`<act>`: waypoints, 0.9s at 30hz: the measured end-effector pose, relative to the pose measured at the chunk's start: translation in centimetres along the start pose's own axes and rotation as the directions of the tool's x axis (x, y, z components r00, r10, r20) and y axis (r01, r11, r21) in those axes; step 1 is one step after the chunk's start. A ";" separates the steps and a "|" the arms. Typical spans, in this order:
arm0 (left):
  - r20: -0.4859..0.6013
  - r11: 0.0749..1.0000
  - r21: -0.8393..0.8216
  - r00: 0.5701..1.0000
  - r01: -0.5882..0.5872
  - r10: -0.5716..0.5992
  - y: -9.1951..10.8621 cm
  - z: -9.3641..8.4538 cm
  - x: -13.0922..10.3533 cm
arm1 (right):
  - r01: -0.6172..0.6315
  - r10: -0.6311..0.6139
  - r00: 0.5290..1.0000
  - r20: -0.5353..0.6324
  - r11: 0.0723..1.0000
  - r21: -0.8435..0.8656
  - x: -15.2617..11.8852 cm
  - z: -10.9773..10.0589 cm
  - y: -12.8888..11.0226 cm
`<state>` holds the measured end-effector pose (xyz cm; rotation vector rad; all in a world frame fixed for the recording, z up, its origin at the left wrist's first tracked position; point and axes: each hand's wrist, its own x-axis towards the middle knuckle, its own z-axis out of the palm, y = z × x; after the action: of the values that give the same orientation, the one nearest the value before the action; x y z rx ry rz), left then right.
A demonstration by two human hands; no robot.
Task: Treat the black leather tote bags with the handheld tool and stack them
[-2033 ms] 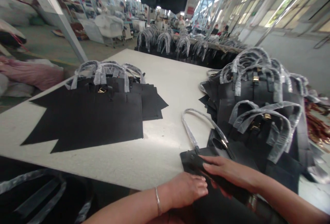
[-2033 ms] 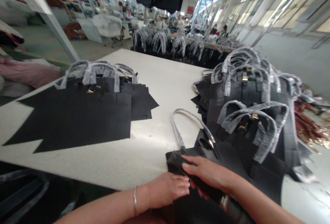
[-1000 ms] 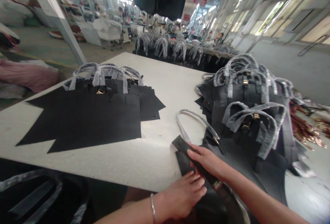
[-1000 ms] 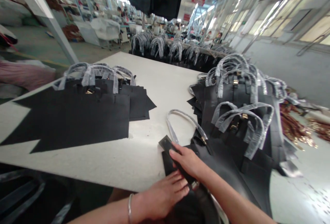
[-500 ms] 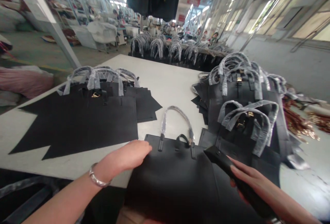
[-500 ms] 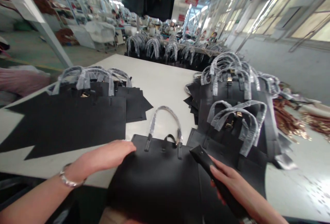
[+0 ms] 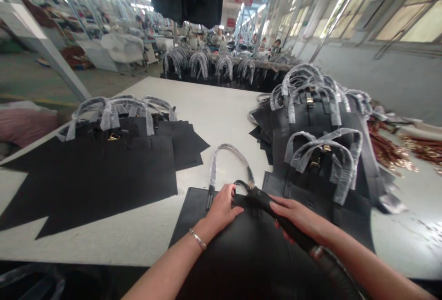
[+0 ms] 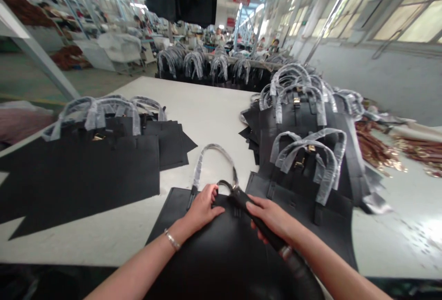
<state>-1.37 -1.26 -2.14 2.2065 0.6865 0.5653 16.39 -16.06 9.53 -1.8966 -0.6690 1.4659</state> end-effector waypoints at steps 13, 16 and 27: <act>0.066 0.850 0.524 0.997 -0.057 0.026 2.1 0.6 0.6 | -0.166 0.176 0.977 -0.124 0.982 0.086 -4.0 -4.7 3.6; 0.060 0.839 0.541 0.998 -0.062 0.036 1.8 0.8 0.5 | -0.097 0.108 0.988 -0.114 0.991 0.095 -2.1 -4.3 2.7; -0.003 0.902 0.411 0.990 0.129 -0.140 1.0 0.5 2.2 | -0.105 0.115 0.984 -0.139 0.991 0.080 -4.4 -5.9 3.6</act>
<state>0.90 -0.79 -1.30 2.5204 1.0112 0.3406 21.09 -22.72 10.70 -1.9874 -0.4442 1.3849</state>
